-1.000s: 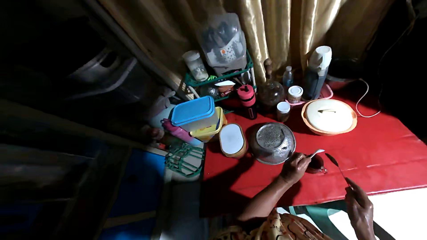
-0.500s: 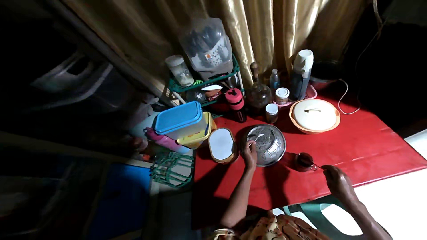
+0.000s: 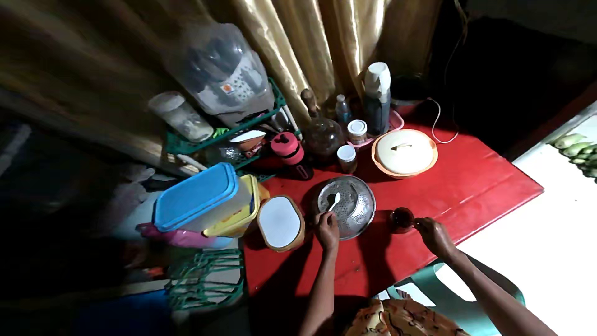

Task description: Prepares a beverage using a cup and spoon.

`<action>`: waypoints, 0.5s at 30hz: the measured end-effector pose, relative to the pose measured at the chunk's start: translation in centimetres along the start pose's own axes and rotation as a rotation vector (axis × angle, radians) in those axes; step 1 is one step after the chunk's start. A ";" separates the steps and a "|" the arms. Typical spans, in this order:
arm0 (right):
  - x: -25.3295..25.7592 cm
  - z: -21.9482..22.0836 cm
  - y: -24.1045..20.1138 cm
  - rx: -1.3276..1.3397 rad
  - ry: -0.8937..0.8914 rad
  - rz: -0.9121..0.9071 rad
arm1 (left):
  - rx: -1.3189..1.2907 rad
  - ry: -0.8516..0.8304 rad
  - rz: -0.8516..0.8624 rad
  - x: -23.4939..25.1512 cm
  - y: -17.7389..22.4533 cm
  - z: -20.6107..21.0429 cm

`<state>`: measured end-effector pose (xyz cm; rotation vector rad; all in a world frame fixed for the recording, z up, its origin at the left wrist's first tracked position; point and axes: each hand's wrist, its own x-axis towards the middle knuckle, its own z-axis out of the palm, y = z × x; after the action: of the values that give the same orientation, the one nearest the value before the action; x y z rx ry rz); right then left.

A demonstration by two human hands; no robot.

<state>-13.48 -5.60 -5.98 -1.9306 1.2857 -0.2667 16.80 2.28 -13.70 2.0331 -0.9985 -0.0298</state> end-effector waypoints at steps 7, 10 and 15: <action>1.0 0.0 -1.3 -0.095 -0.034 0.101 | 0.121 -0.078 0.081 0.4 -0.4 -0.6; 0.4 -0.6 -2.9 -0.177 -0.115 0.190 | 0.112 -0.023 0.157 0.0 0.3 -1.0; 0.1 -1.3 -4.5 -0.135 -0.148 0.274 | -0.170 -0.330 0.437 -4.7 4.8 0.4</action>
<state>-11.08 -5.57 -1.99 -1.8188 1.4790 0.1018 10.37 3.52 -12.12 1.6496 -1.5740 -0.2156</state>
